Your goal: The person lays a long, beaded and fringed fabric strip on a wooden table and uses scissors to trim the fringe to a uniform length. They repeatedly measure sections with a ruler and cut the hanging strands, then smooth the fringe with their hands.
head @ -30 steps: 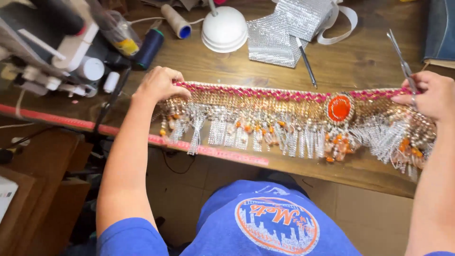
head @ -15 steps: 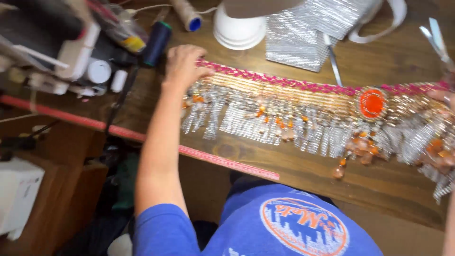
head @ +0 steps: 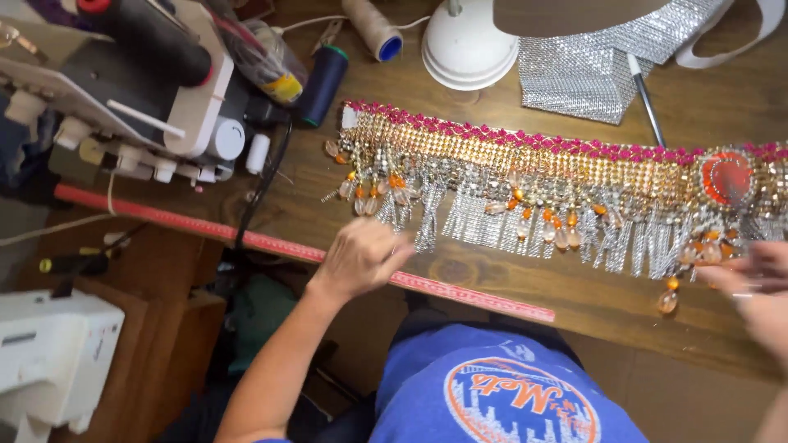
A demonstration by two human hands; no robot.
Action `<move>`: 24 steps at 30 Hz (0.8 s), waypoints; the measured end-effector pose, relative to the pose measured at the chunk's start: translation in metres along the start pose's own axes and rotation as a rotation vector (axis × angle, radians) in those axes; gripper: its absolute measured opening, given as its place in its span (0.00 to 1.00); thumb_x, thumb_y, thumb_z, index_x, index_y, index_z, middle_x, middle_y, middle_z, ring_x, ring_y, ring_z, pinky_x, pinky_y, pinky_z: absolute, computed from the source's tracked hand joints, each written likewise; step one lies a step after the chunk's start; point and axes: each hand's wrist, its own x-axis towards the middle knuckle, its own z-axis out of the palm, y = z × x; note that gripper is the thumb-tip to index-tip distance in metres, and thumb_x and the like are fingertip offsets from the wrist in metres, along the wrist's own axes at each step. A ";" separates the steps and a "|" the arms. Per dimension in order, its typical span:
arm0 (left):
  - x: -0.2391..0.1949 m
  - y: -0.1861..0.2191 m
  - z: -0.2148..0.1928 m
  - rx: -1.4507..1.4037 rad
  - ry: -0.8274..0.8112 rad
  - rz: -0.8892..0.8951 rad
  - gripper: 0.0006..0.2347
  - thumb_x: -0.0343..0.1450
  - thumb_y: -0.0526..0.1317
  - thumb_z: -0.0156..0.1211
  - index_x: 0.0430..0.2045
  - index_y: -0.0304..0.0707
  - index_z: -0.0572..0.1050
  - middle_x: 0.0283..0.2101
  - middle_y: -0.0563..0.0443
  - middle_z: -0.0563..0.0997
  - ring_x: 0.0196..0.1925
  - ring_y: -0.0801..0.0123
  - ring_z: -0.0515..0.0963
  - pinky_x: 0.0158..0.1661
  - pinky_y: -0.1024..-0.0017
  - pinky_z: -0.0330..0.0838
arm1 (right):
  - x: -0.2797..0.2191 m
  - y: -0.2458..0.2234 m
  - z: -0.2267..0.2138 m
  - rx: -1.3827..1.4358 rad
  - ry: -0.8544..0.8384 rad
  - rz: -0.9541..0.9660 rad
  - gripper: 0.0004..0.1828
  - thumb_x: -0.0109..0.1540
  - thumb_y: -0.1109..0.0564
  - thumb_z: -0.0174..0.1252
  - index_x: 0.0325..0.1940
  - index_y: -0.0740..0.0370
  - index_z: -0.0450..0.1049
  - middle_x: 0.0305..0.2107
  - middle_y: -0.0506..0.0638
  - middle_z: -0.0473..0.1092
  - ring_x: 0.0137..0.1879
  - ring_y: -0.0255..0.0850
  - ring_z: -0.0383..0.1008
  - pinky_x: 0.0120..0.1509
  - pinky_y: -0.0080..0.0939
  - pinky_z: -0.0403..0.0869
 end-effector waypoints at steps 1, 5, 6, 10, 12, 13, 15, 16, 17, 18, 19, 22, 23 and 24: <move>0.014 -0.006 -0.001 -0.013 0.036 -0.070 0.10 0.75 0.48 0.59 0.34 0.42 0.76 0.34 0.52 0.77 0.38 0.63 0.73 0.42 0.61 0.65 | -0.034 -0.081 0.003 0.024 0.008 -0.072 0.29 0.61 0.55 0.74 0.61 0.74 0.75 0.46 0.63 0.73 0.45 0.48 0.72 0.51 0.45 0.71; 0.052 -0.041 0.026 0.151 -0.025 -0.038 0.26 0.73 0.61 0.51 0.55 0.40 0.74 0.53 0.45 0.77 0.60 0.56 0.71 0.60 0.54 0.56 | -0.069 -0.190 0.029 -0.232 -0.008 -0.087 0.29 0.51 0.39 0.78 0.51 0.53 0.83 0.29 0.43 0.75 0.37 0.36 0.71 0.49 0.39 0.67; 0.045 -0.042 0.020 0.148 -0.023 -0.018 0.26 0.73 0.61 0.51 0.55 0.40 0.74 0.53 0.45 0.77 0.60 0.56 0.71 0.60 0.54 0.56 | -0.060 -0.199 0.033 -0.233 0.008 -0.074 0.29 0.51 0.39 0.78 0.51 0.53 0.83 0.29 0.43 0.75 0.37 0.36 0.71 0.49 0.39 0.67; 0.024 -0.056 0.002 0.082 -0.004 0.154 0.17 0.75 0.56 0.51 0.45 0.44 0.75 0.52 0.48 0.78 0.59 0.55 0.72 0.62 0.50 0.55 | -0.020 -0.203 0.051 -0.472 -0.047 -0.018 0.19 0.61 0.44 0.68 0.51 0.55 0.80 0.37 0.56 0.78 0.43 0.59 0.77 0.48 0.59 0.73; 0.034 -0.062 -0.010 0.040 0.025 0.183 0.17 0.75 0.53 0.54 0.54 0.48 0.75 0.58 0.49 0.77 0.64 0.54 0.72 0.65 0.45 0.54 | -0.015 -0.209 0.055 -0.613 -0.110 -0.030 0.13 0.64 0.48 0.61 0.46 0.58 0.79 0.40 0.65 0.78 0.46 0.69 0.78 0.50 0.66 0.74; 0.051 -0.063 -0.019 -0.092 -0.015 0.104 0.16 0.77 0.48 0.49 0.57 0.46 0.73 0.63 0.47 0.75 0.69 0.54 0.68 0.69 0.44 0.50 | -0.019 -0.222 0.054 -0.711 -0.118 0.002 0.16 0.67 0.51 0.57 0.53 0.62 0.78 0.41 0.68 0.77 0.49 0.69 0.77 0.49 0.66 0.76; 0.081 -0.068 -0.019 -0.239 -0.059 0.011 0.16 0.78 0.43 0.44 0.60 0.43 0.71 0.67 0.45 0.72 0.73 0.53 0.64 0.73 0.43 0.45 | -0.037 -0.239 0.061 -0.822 -0.141 0.033 0.19 0.70 0.54 0.52 0.60 0.67 0.76 0.43 0.72 0.76 0.51 0.70 0.76 0.48 0.66 0.78; 0.102 -0.077 -0.015 -0.289 -0.205 -0.020 0.19 0.78 0.48 0.39 0.61 0.46 0.71 0.70 0.43 0.66 0.74 0.49 0.59 0.73 0.44 0.39 | -0.043 -0.248 0.069 -0.953 0.122 -0.226 0.16 0.64 0.55 0.53 0.55 0.57 0.77 0.39 0.57 0.76 0.45 0.53 0.76 0.46 0.51 0.74; 0.124 -0.087 -0.011 -0.339 -0.350 -0.049 0.23 0.78 0.54 0.34 0.62 0.48 0.70 0.73 0.41 0.60 0.76 0.45 0.53 0.73 0.45 0.34 | -0.049 -0.257 0.076 -1.062 0.404 -0.475 0.16 0.58 0.57 0.55 0.50 0.47 0.76 0.36 0.42 0.74 0.39 0.37 0.75 0.44 0.37 0.69; 0.130 -0.104 0.007 -0.340 -0.344 -0.043 0.23 0.78 0.54 0.34 0.62 0.48 0.70 0.73 0.41 0.60 0.76 0.45 0.53 0.73 0.45 0.34 | -0.062 -0.296 0.105 -1.067 0.411 -0.474 0.16 0.58 0.57 0.55 0.50 0.47 0.76 0.36 0.42 0.74 0.39 0.37 0.75 0.44 0.37 0.69; 0.139 -0.120 0.026 -0.333 -0.333 0.036 0.18 0.79 0.49 0.40 0.60 0.51 0.73 0.70 0.48 0.67 0.74 0.50 0.59 0.72 0.39 0.39 | -0.079 -0.334 0.134 -0.578 0.264 -0.630 0.20 0.53 0.53 0.64 0.49 0.57 0.77 0.40 0.53 0.75 0.47 0.50 0.75 0.51 0.48 0.71; 0.147 -0.138 0.039 -0.333 -0.335 0.176 0.14 0.78 0.42 0.49 0.58 0.54 0.76 0.68 0.54 0.72 0.73 0.54 0.65 0.71 0.34 0.44 | -0.119 -0.390 0.208 -0.266 0.099 -0.697 0.43 0.50 0.32 0.64 0.58 0.65 0.72 0.51 0.62 0.72 0.60 0.59 0.73 0.60 0.59 0.72; 0.146 -0.141 0.035 -0.330 -0.326 0.200 0.15 0.78 0.39 0.51 0.59 0.54 0.75 0.69 0.53 0.70 0.73 0.55 0.65 0.72 0.36 0.43 | -0.126 -0.400 0.232 -0.438 0.060 -0.671 0.58 0.51 0.14 0.55 0.68 0.61 0.64 0.59 0.59 0.68 0.65 0.54 0.70 0.63 0.58 0.70; 0.145 -0.139 0.034 -0.338 -0.344 0.231 0.15 0.78 0.39 0.51 0.59 0.54 0.75 0.69 0.53 0.70 0.73 0.55 0.65 0.72 0.36 0.43 | -0.148 -0.388 0.230 -0.444 0.071 -0.637 0.58 0.51 0.14 0.55 0.68 0.61 0.64 0.59 0.59 0.68 0.65 0.54 0.70 0.63 0.58 0.70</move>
